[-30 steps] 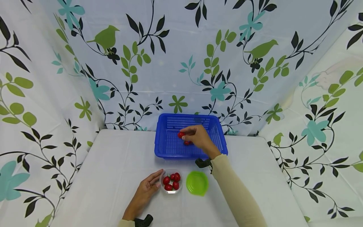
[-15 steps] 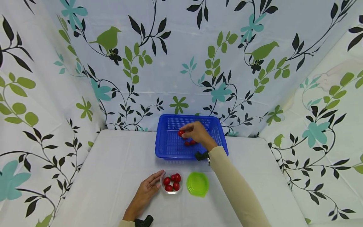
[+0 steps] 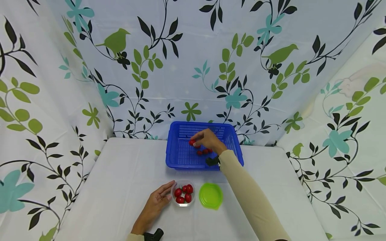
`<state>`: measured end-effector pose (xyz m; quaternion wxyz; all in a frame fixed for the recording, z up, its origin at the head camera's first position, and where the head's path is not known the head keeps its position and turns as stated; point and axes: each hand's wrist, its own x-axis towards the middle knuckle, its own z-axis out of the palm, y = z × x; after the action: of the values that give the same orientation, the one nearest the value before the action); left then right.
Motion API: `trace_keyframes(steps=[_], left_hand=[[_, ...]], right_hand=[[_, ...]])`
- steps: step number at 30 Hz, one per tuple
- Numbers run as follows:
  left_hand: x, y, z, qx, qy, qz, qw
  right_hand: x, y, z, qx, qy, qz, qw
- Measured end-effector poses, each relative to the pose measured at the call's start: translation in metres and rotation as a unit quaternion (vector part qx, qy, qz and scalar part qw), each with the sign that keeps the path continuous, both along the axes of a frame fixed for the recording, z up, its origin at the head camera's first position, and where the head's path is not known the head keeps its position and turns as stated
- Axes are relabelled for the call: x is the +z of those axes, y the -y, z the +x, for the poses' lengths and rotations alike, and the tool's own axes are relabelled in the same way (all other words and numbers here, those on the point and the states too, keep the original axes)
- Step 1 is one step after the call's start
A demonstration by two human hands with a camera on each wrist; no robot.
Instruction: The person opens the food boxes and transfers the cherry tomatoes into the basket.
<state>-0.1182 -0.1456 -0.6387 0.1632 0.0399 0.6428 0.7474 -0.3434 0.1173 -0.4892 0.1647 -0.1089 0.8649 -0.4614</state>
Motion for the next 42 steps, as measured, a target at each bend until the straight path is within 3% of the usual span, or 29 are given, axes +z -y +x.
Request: trace_keyframes(steps=[18,28,42], left_hand=[[0.002,0.001,0.001,0.005,0.002,-0.009,0.9999],[0.0,0.001,0.001,0.002,0.005,0.003,1.0],[-0.004,0.0,-0.001,-0.003,-0.019,0.003,0.9998]], right_hand=[[-0.024,0.009,-0.024,0.016,0.028,0.095,0.9949],[-0.029,0.011,-0.026,0.018,0.038,0.146,0.9883],[-0.041,0.013,-0.028,0.012,0.035,0.186,0.9819]])
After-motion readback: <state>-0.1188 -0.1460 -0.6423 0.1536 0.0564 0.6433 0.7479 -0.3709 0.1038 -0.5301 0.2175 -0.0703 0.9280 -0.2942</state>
